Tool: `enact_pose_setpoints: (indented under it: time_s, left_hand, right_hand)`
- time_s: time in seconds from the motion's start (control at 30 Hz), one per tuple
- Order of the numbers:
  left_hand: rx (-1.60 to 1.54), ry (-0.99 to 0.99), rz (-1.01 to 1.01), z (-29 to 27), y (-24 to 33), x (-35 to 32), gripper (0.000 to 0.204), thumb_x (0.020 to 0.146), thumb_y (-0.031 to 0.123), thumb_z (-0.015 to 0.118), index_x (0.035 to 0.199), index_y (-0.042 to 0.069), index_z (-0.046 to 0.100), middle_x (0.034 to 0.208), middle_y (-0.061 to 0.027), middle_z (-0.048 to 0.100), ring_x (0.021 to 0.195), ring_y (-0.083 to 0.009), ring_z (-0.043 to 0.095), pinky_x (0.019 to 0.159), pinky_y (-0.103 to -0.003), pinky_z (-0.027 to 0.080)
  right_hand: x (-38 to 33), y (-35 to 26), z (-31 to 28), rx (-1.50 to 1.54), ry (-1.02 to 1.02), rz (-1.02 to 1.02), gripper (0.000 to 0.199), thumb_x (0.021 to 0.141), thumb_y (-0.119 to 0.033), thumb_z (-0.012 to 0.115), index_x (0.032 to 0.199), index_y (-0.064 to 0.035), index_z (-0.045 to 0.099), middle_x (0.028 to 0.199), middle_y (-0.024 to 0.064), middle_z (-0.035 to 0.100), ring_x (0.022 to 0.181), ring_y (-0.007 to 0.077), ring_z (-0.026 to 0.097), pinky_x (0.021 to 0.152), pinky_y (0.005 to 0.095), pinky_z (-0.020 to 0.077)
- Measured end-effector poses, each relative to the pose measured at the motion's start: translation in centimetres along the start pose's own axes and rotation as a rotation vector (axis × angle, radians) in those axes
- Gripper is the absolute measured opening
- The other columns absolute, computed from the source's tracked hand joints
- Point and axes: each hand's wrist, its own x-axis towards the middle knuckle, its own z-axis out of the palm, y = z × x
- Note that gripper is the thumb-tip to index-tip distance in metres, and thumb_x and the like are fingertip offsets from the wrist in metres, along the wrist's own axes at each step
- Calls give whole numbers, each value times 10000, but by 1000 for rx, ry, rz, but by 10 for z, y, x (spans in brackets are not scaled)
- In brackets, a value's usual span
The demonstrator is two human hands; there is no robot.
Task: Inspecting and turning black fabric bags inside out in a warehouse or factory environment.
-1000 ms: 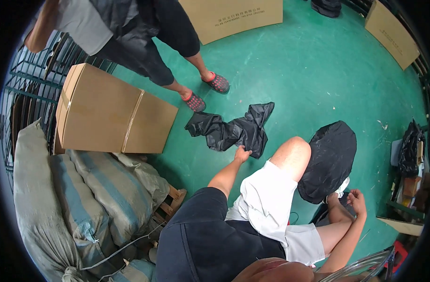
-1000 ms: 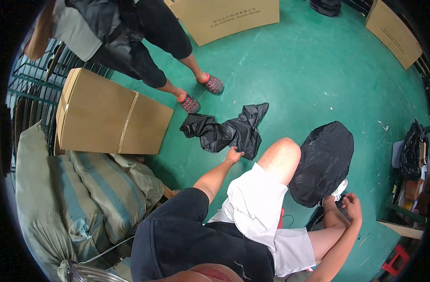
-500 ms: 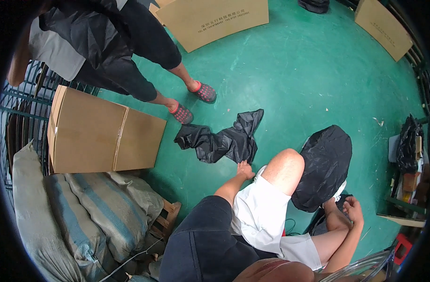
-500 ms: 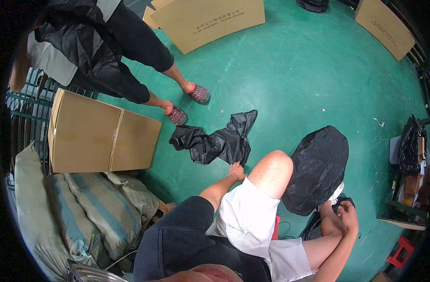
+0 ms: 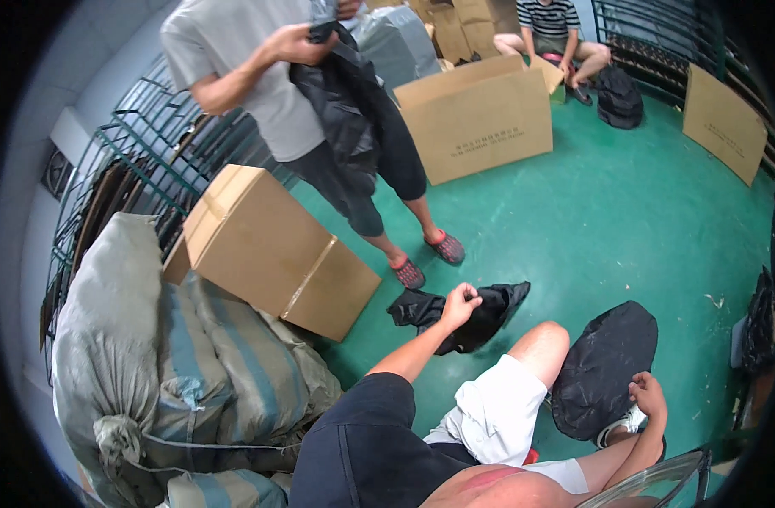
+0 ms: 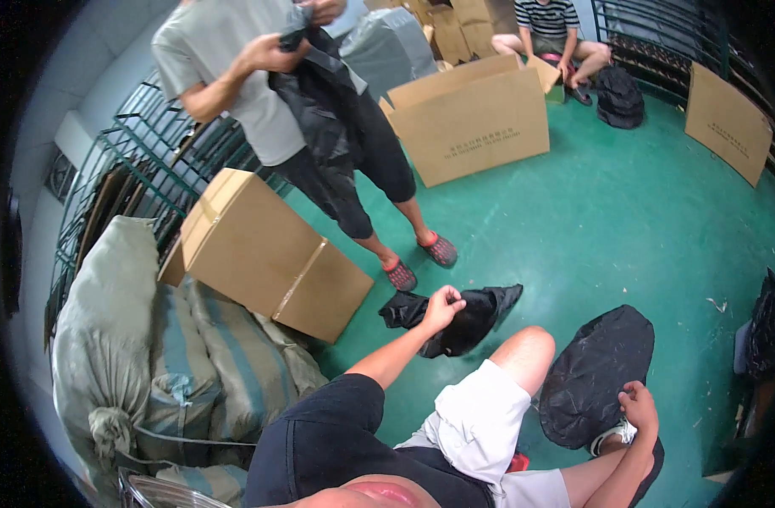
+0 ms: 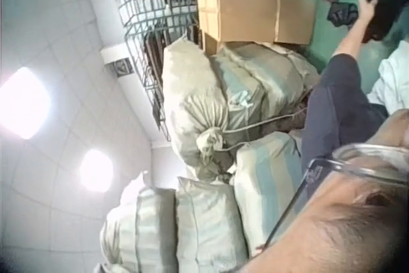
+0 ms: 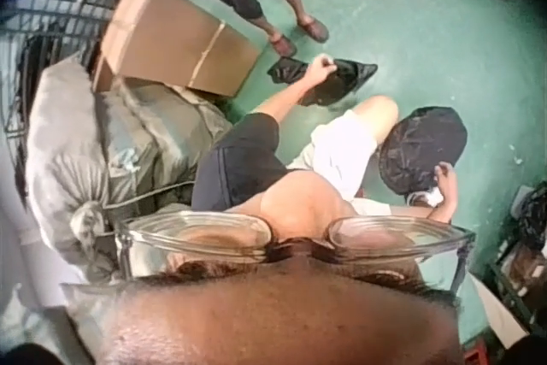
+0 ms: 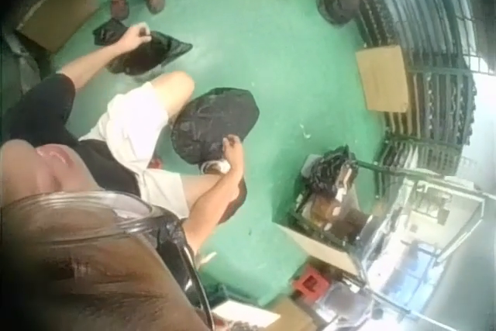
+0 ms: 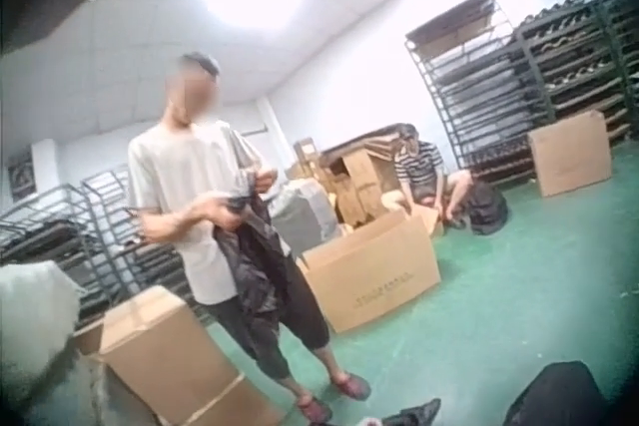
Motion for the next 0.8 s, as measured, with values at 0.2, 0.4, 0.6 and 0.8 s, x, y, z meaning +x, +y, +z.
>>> enact_pose_setpoints:
  time_s: [0.2,0.4,0.6,0.8]
  left_hand:
    - [-464,13,234,-75,195,48,161,835,29,720,846,67,564,784,38,596,687,-57,556,642,-228,483]
    - [-584,-196,533,-55,335,13,142,842,-13,692,954,41,624,903,14,620,837,-64,584,771,-219,482]
    - [-574,-580,616,63,376,-68,138,874,34,623,1011,20,614,977,8,583,954,-80,531,876,-255,434]
    - [-909,-902,444,132,367,-128,129,917,54,524,1037,35,568,996,19,544,953,-75,487,871,-230,392]
  right_hand:
    - [-12,11,-2,-4,-6,-66,241,829,-77,652,1036,28,588,709,85,626,599,161,622,566,317,492]
    - [-33,-2,7,-141,85,-168,348,790,-71,680,1113,9,575,711,95,633,623,179,627,611,323,505]
    - [-55,-49,34,213,258,-434,742,770,15,680,1422,-124,355,1110,117,552,826,184,584,710,306,510]
    - [-20,-3,25,394,451,-447,644,764,52,612,1372,-66,437,1173,113,557,1002,191,552,887,331,457]
